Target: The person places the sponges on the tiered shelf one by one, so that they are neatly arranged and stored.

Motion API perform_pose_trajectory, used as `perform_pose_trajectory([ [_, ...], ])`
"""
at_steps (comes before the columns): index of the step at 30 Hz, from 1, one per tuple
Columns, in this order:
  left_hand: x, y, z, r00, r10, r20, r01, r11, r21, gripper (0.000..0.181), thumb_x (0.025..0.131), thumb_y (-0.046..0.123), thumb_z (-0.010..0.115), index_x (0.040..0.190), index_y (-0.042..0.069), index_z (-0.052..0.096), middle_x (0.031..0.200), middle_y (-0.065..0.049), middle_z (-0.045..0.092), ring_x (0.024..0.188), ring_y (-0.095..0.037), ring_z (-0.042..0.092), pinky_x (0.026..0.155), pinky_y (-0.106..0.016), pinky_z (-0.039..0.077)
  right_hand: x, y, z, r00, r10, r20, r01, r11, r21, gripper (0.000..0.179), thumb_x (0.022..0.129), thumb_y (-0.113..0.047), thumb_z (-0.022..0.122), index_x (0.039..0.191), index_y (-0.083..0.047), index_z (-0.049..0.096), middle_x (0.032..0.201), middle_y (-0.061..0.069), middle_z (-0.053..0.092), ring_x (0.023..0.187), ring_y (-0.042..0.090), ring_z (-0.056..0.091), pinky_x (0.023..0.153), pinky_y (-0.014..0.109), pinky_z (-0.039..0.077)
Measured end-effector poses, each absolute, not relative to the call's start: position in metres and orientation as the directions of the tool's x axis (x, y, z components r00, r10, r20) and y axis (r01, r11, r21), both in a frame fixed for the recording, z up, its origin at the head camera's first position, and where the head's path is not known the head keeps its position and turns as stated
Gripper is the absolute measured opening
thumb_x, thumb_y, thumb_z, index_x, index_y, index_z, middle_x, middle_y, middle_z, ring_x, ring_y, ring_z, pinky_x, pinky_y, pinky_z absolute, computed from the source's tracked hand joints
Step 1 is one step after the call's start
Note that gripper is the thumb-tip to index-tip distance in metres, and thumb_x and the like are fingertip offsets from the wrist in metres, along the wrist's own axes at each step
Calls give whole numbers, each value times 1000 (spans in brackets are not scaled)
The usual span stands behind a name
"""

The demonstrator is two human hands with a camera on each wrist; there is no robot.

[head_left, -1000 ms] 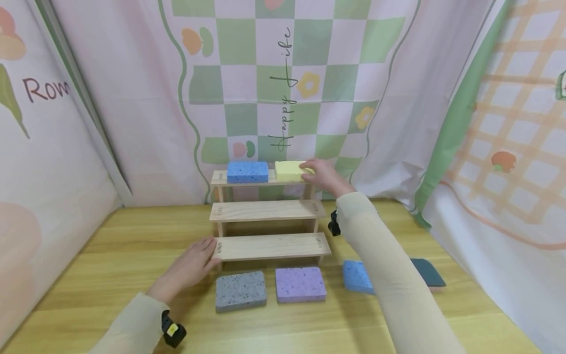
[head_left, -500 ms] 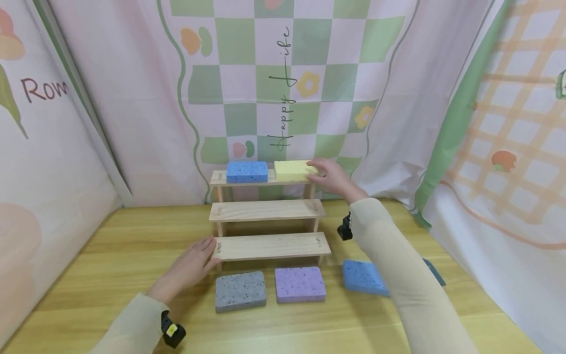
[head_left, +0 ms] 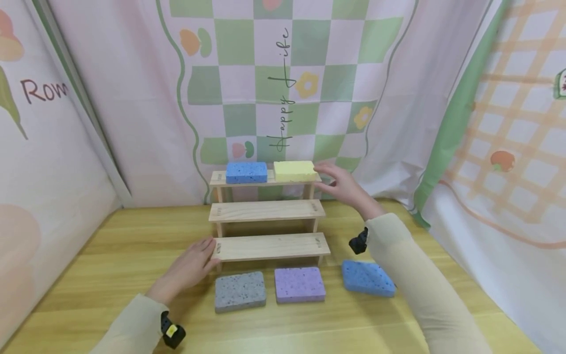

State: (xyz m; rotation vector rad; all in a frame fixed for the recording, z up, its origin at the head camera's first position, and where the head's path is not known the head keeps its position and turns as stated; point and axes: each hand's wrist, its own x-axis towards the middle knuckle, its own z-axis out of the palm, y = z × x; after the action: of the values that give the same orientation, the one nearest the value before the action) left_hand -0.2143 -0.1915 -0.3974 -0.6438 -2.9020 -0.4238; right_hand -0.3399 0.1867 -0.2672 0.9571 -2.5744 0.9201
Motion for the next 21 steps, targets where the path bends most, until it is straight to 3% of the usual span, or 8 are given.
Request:
perform_pose_trajectory([
  [9, -214, -194, -397, -880, 415, 232, 464, 856, 229, 54, 96, 25, 50, 129, -16, 40, 135, -32, 35, 125, -45, 33, 103, -53, 27, -321, 202, -277, -777, -477, 411, -629, 590, -506, 51, 88, -17, 64, 133, 0, 46, 136, 18, 42, 120, 32, 42, 81, 44, 50],
  [21, -215, -192, -397, -889, 409, 205, 449, 865, 223, 53, 97, 24, 49, 131, -14, 38, 137, -30, 34, 127, -42, 31, 105, -52, 24, -293, 224, -298, -773, -495, 397, -635, 597, -491, 51, 86, -12, 66, 132, -1, 47, 134, 19, 44, 113, 35, 48, 79, 43, 52],
])
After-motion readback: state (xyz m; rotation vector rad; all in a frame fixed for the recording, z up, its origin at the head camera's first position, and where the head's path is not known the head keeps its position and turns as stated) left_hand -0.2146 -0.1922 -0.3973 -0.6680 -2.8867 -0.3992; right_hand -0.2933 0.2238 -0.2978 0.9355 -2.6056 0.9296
